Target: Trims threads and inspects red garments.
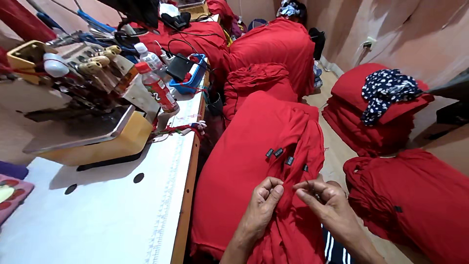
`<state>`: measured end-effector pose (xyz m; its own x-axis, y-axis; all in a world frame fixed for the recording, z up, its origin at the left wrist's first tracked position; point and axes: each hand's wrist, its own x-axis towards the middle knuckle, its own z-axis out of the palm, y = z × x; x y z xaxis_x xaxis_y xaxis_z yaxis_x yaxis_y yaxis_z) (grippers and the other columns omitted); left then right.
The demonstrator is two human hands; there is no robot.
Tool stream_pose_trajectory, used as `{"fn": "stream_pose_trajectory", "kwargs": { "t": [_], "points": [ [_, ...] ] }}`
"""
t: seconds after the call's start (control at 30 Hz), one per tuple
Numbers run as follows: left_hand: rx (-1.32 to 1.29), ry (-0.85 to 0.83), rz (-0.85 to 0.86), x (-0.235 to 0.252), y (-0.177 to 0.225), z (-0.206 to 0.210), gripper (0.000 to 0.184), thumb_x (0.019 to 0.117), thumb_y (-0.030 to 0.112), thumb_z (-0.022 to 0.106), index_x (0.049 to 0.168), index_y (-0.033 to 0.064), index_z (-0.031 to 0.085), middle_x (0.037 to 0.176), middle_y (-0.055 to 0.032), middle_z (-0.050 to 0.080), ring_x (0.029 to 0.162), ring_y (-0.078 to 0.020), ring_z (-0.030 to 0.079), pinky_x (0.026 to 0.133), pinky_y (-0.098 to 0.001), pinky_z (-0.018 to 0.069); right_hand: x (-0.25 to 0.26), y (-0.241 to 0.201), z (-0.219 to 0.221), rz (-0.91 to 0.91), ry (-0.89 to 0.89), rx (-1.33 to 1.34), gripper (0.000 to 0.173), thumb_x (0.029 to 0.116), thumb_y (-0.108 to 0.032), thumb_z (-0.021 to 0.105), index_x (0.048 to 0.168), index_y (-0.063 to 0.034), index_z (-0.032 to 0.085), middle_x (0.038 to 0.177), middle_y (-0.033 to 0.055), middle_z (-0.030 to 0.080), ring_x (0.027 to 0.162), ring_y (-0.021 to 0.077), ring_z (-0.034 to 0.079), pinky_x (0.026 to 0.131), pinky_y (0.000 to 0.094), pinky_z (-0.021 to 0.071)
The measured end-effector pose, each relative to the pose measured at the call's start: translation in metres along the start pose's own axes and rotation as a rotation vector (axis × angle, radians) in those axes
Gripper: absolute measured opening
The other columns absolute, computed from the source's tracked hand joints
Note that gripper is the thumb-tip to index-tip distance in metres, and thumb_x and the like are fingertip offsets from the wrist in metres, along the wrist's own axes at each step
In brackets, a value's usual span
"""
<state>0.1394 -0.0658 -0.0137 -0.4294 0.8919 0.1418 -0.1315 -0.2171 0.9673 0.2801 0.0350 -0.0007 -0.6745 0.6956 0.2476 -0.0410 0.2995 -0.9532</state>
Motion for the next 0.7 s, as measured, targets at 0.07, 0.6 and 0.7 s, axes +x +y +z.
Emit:
{"fn": "stream_pose_trajectory", "kwargs": {
  "t": [0.07, 0.6, 0.7],
  "points": [
    [0.024, -0.014, 0.012, 0.0, 0.0, 0.0, 0.015, 0.1038, 0.005, 0.044, 0.106, 0.0025, 0.058, 0.084, 0.0085, 0.06, 0.075, 0.0034, 0.059, 0.069, -0.0157, 0.0509, 0.001, -0.001, 0.008, 0.017, 0.001, 0.0, 0.014, 0.0931, -0.013, 0.066, 0.099, -0.0014, 0.072, 0.082, -0.0078, 0.068, 0.07, -0.0103, 0.057, 0.063, 0.0084, 0.047],
    [-0.001, -0.002, 0.0, 0.0, 0.0, -0.001, 0.016, 0.1053, 0.005, 0.04, 0.103, 0.005, 0.055, 0.082, 0.0081, 0.059, 0.074, 0.0024, 0.059, 0.069, -0.0169, 0.0518, 0.0, -0.002, 0.002, 0.183, -0.044, 0.605, 0.019, 0.0971, -0.009, 0.05, 0.09, -0.0192, 0.064, 0.055, -0.0182, 0.039, 0.043, -0.0091, 0.033, 0.041, 0.0096, 0.0279],
    [0.001, 0.012, 0.005, 0.0, -0.001, 0.0, 0.015, 0.1053, 0.005, 0.039, 0.104, 0.0055, 0.054, 0.085, 0.008, 0.058, 0.077, 0.0026, 0.059, 0.071, -0.017, 0.0519, 0.0, -0.007, 0.003, 0.266, 0.05, 0.59, 0.031, 0.1016, -0.011, 0.039, 0.076, -0.0205, 0.054, 0.051, -0.016, 0.037, 0.041, -0.0076, 0.031, 0.039, 0.0098, 0.0265]
  ]
}}
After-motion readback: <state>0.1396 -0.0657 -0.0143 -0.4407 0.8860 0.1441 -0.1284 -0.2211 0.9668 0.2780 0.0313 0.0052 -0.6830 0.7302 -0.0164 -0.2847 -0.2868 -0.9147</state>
